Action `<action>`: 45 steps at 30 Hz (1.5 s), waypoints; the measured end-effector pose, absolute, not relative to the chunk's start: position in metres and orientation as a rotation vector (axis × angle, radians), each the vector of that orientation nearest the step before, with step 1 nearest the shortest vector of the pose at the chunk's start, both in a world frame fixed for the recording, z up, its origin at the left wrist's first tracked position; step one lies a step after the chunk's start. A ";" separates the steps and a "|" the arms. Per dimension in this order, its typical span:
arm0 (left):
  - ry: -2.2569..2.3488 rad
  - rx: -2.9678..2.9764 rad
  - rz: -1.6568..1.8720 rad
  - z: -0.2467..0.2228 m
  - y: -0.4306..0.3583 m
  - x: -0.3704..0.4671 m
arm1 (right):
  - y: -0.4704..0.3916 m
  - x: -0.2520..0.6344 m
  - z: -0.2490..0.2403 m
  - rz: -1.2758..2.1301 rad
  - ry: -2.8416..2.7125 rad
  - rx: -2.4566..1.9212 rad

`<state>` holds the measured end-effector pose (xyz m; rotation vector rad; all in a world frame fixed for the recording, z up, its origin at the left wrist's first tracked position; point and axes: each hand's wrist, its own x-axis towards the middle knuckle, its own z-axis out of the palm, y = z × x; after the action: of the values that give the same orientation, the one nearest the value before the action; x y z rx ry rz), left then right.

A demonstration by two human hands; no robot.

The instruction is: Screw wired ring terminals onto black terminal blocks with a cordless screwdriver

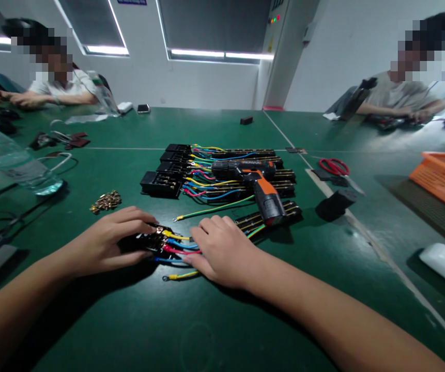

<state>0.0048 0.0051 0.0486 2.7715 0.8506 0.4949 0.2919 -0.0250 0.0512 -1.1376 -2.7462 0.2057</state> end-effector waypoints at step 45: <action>0.900 2.702 0.489 0.040 0.009 0.005 | 0.058 0.391 0.069 0.771 -1.289 -1.654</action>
<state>0.0048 0.0086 0.0395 2.7023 0.9000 0.4893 0.3912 0.0580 0.0688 -1.6542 -1.2892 0.7713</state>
